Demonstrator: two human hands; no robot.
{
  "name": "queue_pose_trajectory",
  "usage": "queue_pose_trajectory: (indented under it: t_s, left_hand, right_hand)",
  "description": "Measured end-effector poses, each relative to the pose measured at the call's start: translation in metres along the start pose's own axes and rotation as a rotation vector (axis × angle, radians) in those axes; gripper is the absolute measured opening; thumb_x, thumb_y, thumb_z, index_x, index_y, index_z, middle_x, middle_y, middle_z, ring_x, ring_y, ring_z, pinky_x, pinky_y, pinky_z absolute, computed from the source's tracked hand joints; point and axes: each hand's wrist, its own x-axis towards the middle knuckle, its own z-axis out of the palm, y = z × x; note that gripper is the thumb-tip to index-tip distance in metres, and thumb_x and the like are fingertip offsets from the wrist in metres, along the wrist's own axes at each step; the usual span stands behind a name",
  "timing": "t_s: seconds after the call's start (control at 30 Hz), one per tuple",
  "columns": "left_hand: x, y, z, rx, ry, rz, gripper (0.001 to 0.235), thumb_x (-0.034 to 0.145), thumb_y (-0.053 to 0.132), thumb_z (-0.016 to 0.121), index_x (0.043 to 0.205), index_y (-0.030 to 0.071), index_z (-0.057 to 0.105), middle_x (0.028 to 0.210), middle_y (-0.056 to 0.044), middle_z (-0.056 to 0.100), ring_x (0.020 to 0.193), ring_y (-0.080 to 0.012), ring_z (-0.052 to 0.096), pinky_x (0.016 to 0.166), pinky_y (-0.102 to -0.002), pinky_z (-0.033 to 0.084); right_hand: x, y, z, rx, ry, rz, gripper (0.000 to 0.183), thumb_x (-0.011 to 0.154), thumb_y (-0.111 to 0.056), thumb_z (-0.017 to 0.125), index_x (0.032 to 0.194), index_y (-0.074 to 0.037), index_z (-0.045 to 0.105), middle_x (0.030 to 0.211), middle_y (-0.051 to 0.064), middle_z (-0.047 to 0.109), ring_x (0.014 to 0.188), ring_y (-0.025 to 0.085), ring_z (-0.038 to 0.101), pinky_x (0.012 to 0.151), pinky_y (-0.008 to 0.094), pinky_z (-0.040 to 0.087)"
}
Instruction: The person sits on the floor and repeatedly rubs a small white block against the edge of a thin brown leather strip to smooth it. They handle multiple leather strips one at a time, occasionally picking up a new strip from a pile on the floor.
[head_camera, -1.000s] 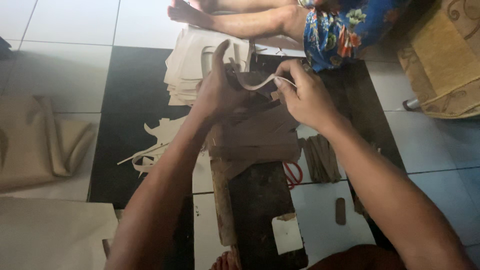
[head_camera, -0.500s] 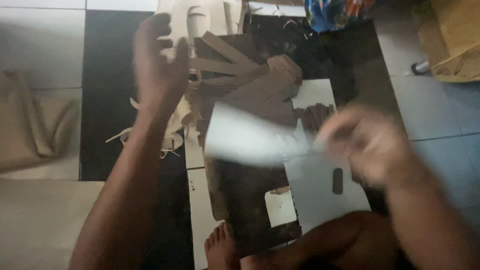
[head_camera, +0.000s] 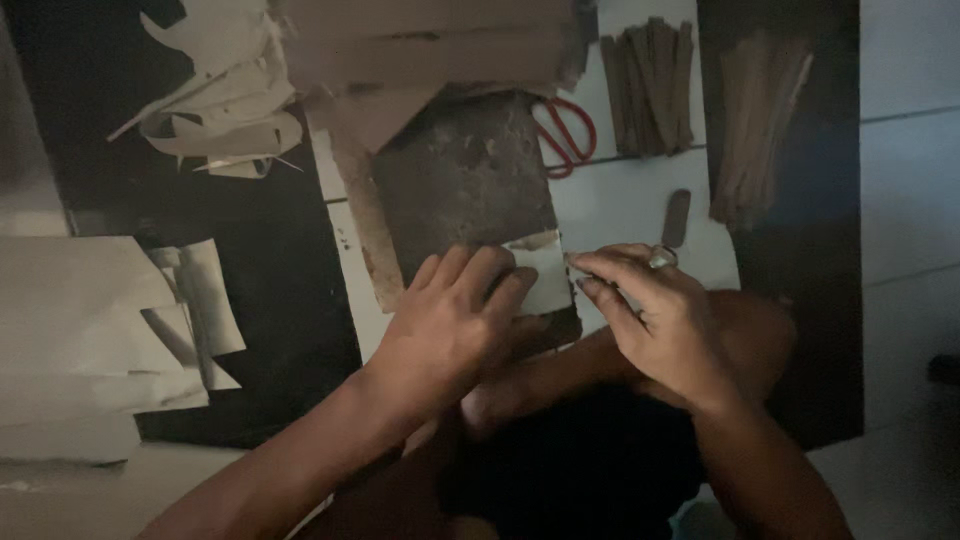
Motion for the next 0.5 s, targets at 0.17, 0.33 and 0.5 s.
queue_pose_trajectory:
  t_s: [0.17, 0.33, 0.5]
  left_hand:
    - [0.0, 0.0, 0.011, 0.008, -0.01, 0.017, 0.041, 0.087, 0.016, 0.073, 0.126, 0.005, 0.071, 0.117, -0.011, 0.064, 0.102, -0.0273, 0.063, 0.085, -0.042, 0.051]
    - [0.003, 0.001, 0.012, -0.066, 0.001, -0.009, 0.037, 0.091, 0.015, 0.072, 0.127, 0.006, 0.072, 0.116, -0.012, 0.065, 0.099, -0.0271, 0.063, 0.084, -0.042, 0.051]
    - [0.003, -0.002, 0.014, -0.111, -0.031, -0.039, 0.037, 0.089, 0.012, 0.071, 0.126, 0.007, 0.073, 0.117, -0.012, 0.065, 0.1, -0.0258, 0.063, 0.082, -0.041, 0.05]
  right_hand:
    - [-0.001, -0.002, 0.002, -0.143, 0.049, -0.145, 0.031, 0.089, 0.002, 0.072, 0.12, -0.002, 0.072, 0.108, 0.014, 0.075, 0.097, 0.026, 0.074, 0.079, 0.034, 0.06]
    - [0.005, 0.003, -0.001, -0.086, -0.013, -0.177, 0.031, 0.091, 0.008, 0.067, 0.12, 0.0, 0.073, 0.111, 0.014, 0.075, 0.096, 0.023, 0.075, 0.079, 0.032, 0.062]
    - [0.009, 0.01, -0.004, -0.082, -0.045, -0.175, 0.023, 0.089, 0.005, 0.072, 0.111, 0.0, 0.077, 0.103, 0.013, 0.077, 0.086, 0.021, 0.074, 0.071, 0.031, 0.06]
